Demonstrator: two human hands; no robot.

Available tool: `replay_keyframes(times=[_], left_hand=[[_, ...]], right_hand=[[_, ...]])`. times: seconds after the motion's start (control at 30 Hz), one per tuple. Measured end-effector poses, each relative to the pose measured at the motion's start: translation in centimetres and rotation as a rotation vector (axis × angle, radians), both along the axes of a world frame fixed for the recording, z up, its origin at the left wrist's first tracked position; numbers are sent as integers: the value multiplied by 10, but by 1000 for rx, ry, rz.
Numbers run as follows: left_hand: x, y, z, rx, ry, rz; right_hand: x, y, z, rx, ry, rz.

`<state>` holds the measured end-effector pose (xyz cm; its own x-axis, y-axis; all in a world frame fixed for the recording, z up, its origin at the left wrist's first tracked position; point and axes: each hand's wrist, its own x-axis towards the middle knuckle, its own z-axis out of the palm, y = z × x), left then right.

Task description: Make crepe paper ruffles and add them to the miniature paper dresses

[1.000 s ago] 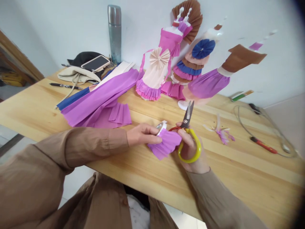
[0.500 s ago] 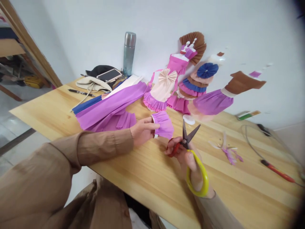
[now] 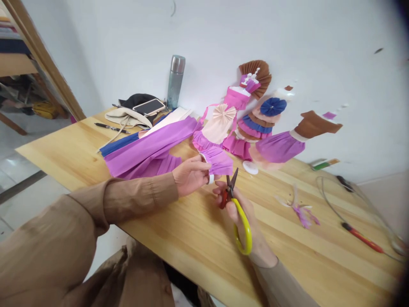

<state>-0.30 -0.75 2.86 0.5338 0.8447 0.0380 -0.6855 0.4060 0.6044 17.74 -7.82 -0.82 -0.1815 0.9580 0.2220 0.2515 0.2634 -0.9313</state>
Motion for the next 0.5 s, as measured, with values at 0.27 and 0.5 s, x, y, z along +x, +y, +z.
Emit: replay_keyframes(times=[0.27,0.5], left_hand=[[-2,3,-1,58,97,-11],[-2,2,1,72,75,-11]], right_hand=[[-6,6,0,7,2,19],[-4,2,3,-24,-14,23]])
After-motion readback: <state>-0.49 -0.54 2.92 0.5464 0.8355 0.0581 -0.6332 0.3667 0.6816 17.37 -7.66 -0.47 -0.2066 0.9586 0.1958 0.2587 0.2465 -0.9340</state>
